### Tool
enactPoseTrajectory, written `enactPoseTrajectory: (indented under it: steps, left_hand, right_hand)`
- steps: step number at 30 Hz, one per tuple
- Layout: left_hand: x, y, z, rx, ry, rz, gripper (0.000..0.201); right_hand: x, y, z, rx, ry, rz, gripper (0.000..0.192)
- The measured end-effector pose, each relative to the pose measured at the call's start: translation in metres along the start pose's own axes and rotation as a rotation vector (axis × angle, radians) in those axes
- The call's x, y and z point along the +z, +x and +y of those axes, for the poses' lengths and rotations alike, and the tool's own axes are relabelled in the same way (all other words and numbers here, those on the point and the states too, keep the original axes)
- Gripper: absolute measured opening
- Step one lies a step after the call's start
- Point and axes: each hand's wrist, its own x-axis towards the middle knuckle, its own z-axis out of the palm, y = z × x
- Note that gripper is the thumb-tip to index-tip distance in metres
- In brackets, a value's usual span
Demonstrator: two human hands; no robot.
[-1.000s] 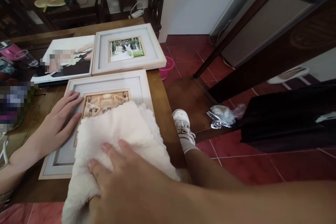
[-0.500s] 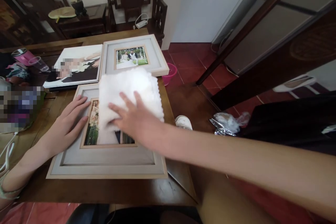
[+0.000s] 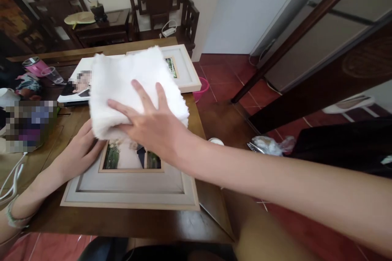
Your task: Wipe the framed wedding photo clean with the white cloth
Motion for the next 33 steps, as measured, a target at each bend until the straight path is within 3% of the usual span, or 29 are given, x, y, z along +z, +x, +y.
enactPoseTrajectory:
  steps: [3,6,9,13,16,20,24,26,29,33]
  left_hand:
    - [-0.001,0.0,0.001,0.022,0.006,-0.018,0.046]
    - [0.0,-0.001,0.0,0.028,0.014,-0.016,0.045]
    - [0.0,-0.002,-0.001,0.031,0.01,-0.036,0.046]
    - [-0.001,-0.004,-0.004,0.019,-0.016,-0.068,0.051]
    - [0.0,-0.005,-0.005,0.026,-0.033,-0.071,0.05]
    - [0.001,-0.004,-0.001,-0.005,-0.036,-0.023,0.052]
    - [-0.001,-0.003,0.004,-0.071,-0.1,0.052,0.058]
    - [-0.002,-0.002,0.005,-0.061,-0.157,0.11,0.059]
    - [-0.001,-0.003,0.002,-0.06,-0.258,0.205,0.059]
    - [0.001,-0.006,-0.001,-0.111,-0.347,0.251,0.059]
  right_hand:
    - [0.009,0.009,-0.002,0.02,-0.008,-0.279,0.071]
    - [0.009,-0.001,-0.029,-0.019,0.064,-0.4,0.054]
    - [-0.002,-0.02,-0.063,-0.118,0.233,-0.404,0.032]
    - [-0.011,-0.036,-0.083,-0.216,0.448,-0.359,0.027]
    - [-0.002,-0.032,-0.069,-0.199,0.46,-0.361,0.031]
    - [0.02,-0.008,-0.034,-0.076,0.267,-0.339,0.068]
    - [0.034,0.023,-0.012,0.042,0.077,-0.113,0.056]
    - [0.037,0.038,-0.012,0.036,0.071,-0.083,0.05]
    - [0.037,0.05,-0.024,-0.051,0.135,-0.155,0.049]
    - [0.025,0.034,-0.046,-0.214,0.268,-0.236,0.044]
